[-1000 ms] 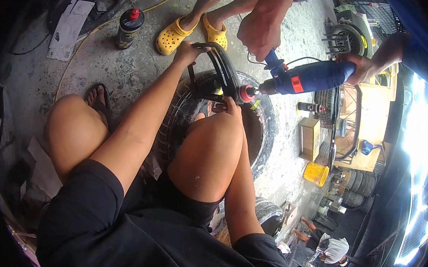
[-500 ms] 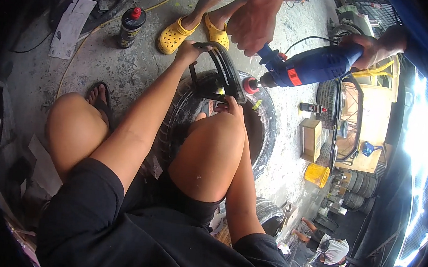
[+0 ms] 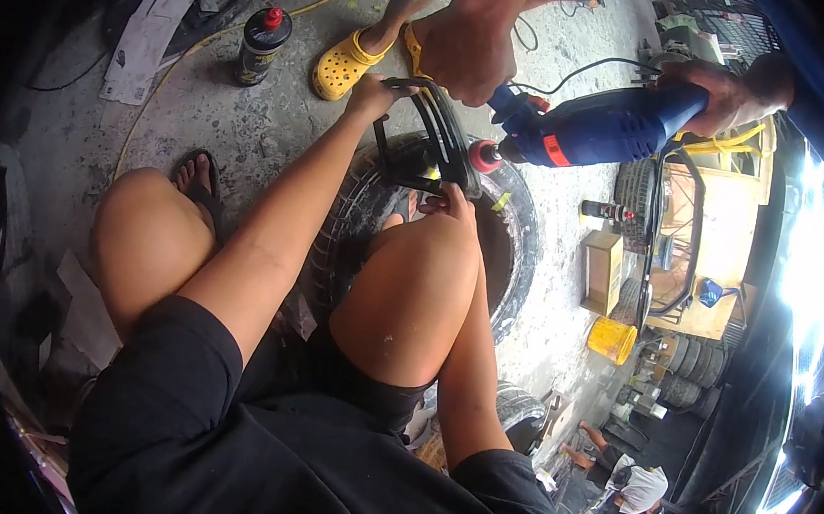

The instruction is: Repairing and polishing a car side mirror housing using a power drill.

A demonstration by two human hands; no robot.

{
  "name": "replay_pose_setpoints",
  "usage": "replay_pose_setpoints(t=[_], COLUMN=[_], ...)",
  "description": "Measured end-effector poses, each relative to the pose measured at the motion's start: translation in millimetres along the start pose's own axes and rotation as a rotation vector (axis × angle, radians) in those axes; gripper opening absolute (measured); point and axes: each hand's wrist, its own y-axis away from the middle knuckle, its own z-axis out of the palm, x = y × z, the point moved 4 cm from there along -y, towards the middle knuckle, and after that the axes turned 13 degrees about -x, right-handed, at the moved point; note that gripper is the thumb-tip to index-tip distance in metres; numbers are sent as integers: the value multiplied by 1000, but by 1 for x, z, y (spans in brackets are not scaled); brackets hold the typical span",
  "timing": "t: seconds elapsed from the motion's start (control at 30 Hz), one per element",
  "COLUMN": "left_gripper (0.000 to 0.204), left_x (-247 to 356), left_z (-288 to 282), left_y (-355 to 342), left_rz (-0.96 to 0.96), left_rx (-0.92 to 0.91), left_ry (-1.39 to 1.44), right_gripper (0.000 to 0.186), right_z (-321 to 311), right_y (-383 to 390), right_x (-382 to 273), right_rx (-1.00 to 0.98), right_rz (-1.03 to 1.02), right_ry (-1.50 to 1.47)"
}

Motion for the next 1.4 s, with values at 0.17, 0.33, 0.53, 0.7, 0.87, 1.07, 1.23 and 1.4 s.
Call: replay_pose_setpoints(t=[0.17, 0.33, 0.53, 0.7, 0.87, 1.07, 1.23, 1.4], left_gripper=[48, 34, 42, 50, 49, 48, 38, 49], left_x=[22, 8, 9, 14, 15, 13, 12, 17], left_z=[19, 3, 7, 11, 7, 1, 12, 10], left_y=[5, 2, 3, 1, 6, 6, 1, 4], left_rz=[-49, 13, -33, -42, -61, -43, -3, -35], left_rx=[-147, -27, -86, -91, -107, -105, -69, -126], left_ry=[73, 6, 51, 30, 11, 48, -3, 32], right_gripper=[39, 38, 38, 37, 35, 36, 36, 35], right_z=[-30, -29, -28, -36, -30, -28, -18, -16], right_y=[0, -16, -10, -11, -9, -13, -2, 2], right_x=[14, 32, 28, 29, 29, 26, 11, 7], right_rx=[-21, -67, -39, -17, -30, -49, -37, -22], right_rz=[98, 106, 30, 76, 23, 56, 34, 39], right_ry=[-68, -42, 41, 30, 56, 75, 68, 50])
